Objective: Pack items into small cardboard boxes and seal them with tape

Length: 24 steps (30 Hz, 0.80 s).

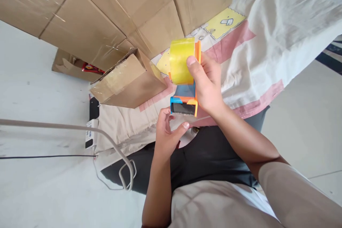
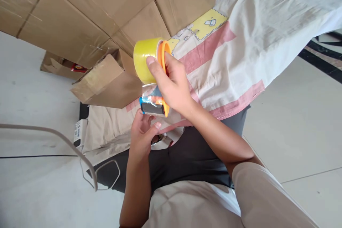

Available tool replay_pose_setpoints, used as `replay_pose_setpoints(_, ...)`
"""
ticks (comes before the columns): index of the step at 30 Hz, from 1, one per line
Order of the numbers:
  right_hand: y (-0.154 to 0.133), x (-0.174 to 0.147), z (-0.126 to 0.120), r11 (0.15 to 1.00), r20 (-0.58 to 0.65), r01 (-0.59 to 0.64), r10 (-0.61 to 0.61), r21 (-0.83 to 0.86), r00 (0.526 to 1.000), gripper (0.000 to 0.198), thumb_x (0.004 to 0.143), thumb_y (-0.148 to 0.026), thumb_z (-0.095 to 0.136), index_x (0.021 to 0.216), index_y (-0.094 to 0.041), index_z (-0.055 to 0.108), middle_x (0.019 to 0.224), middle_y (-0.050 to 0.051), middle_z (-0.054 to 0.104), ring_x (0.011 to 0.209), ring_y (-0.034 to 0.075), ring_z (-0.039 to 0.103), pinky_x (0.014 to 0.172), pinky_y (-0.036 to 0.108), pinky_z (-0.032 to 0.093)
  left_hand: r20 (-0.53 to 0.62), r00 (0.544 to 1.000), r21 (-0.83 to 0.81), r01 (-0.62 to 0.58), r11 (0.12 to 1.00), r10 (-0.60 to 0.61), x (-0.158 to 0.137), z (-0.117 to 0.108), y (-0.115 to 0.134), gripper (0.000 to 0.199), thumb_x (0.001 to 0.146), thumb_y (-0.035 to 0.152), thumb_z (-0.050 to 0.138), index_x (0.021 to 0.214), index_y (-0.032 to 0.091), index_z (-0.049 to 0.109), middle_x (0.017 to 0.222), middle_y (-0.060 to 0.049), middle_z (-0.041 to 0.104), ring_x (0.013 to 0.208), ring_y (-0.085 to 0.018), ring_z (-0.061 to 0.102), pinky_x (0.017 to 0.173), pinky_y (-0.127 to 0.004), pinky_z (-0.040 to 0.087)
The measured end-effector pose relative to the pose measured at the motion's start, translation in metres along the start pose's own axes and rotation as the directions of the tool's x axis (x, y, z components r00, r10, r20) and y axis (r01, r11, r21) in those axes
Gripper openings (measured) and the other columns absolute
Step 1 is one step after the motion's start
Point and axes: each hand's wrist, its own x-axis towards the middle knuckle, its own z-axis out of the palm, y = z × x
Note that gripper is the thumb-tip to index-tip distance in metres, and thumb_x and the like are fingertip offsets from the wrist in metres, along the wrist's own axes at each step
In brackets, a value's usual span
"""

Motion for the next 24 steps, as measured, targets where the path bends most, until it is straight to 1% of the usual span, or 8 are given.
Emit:
replay_pose_setpoints(2,0.0,-0.002,0.002,1.0,0.017,0.007,-0.007,0.03,1.0,0.043,0.099,-0.058,0.049,0.074,-0.022,0.049,0.072,-0.002,0.043,0.067,0.012,0.048,0.063,0.026,0.043,0.002,0.999,-0.105,0.035,0.994,-0.035,0.003,0.007,0.0,0.041,0.077,0.036,0.082,0.111,0.025,0.061,0.109,-0.004,0.069,0.106,-0.021,0.065,0.095,-0.035,0.052)
replay_pose_setpoints(3,0.001,-0.003,0.004,0.999,0.026,0.015,-0.016,0.044,1.0,0.042,0.1,-0.055,0.05,0.073,-0.022,0.048,0.072,-0.002,0.043,0.066,0.012,0.048,0.062,0.026,0.042,0.014,0.997,-0.153,0.076,0.985,-0.075,0.004,0.009,0.0,0.042,0.078,0.036,0.082,0.111,0.025,0.059,0.104,-0.004,0.07,0.102,-0.021,0.067,0.092,-0.035,0.054)
replay_pose_setpoints(6,0.004,-0.004,0.006,0.998,0.052,0.013,-0.016,0.059,0.999,0.04,0.1,-0.051,0.051,0.073,-0.023,0.047,0.069,-0.002,0.041,0.065,0.012,0.047,0.061,0.027,0.043,0.04,0.976,-0.215,0.217,0.952,-0.214,0.003,0.008,-0.001,0.036,0.081,0.038,0.08,0.108,0.024,0.06,0.079,0.001,0.071,0.076,-0.017,0.07,0.071,-0.028,0.057)
replay_pose_setpoints(9,0.006,-0.003,0.004,1.0,0.039,0.017,-0.016,-0.022,0.999,0.042,0.099,-0.058,0.049,0.076,-0.023,0.049,0.068,-0.002,0.04,0.065,0.013,0.048,0.062,0.027,0.044,0.013,0.964,-0.211,0.261,0.942,-0.264,-0.002,-0.001,0.0,0.035,0.08,0.035,0.081,0.106,0.024,0.061,0.068,0.005,0.068,0.06,-0.012,0.065,0.061,-0.022,0.054)
replay_pose_setpoints(12,0.007,-0.002,-0.001,0.991,0.002,0.055,-0.055,-0.118,0.998,0.044,0.097,-0.062,0.051,0.076,-0.023,0.049,0.067,-0.002,0.039,0.068,0.014,0.049,0.064,0.028,0.044,-0.01,0.967,-0.206,0.246,0.947,-0.254,-0.008,-0.009,0.003,0.038,0.08,0.032,0.082,0.112,0.025,0.063,0.064,0.007,0.065,0.06,-0.01,0.065,0.061,-0.02,0.054)
replay_pose_setpoints(15,0.005,-0.003,-0.003,0.987,-0.01,0.063,-0.065,-0.145,0.998,0.045,0.096,-0.063,0.052,0.076,-0.023,0.05,0.068,-0.002,0.039,0.071,0.015,0.051,0.066,0.028,0.044,-0.021,0.974,-0.171,0.219,0.961,-0.226,-0.01,-0.012,0.005,0.032,0.081,0.033,0.08,0.11,0.024,0.068,0.062,0.006,0.065,0.063,-0.012,0.068,0.059,-0.019,0.053)
replay_pose_setpoints(19,0.001,-0.005,0.0,0.994,-0.003,0.057,-0.058,-0.089,0.998,0.042,0.098,-0.058,0.05,0.077,-0.023,0.052,0.071,-0.001,0.042,0.069,0.013,0.049,0.065,0.028,0.043,-0.04,0.984,-0.139,0.166,0.976,-0.173,-0.007,-0.01,0.001,0.021,0.083,0.039,0.078,0.095,0.022,0.073,0.055,0.004,0.065,0.053,-0.012,0.064,0.054,-0.02,0.052)
replay_pose_setpoints(24,-0.001,-0.008,0.007,0.999,0.038,-0.051,0.05,0.021,0.998,0.039,0.099,-0.056,0.05,0.077,-0.023,0.054,0.072,-0.002,0.044,0.068,0.013,0.048,0.064,0.027,0.042,-0.144,0.984,-0.142,0.082,0.986,-0.103,-0.002,-0.005,-0.007,0.023,0.077,0.039,0.083,0.074,0.02,0.071,0.055,0.004,0.065,0.047,-0.011,0.061,0.05,-0.021,0.051)
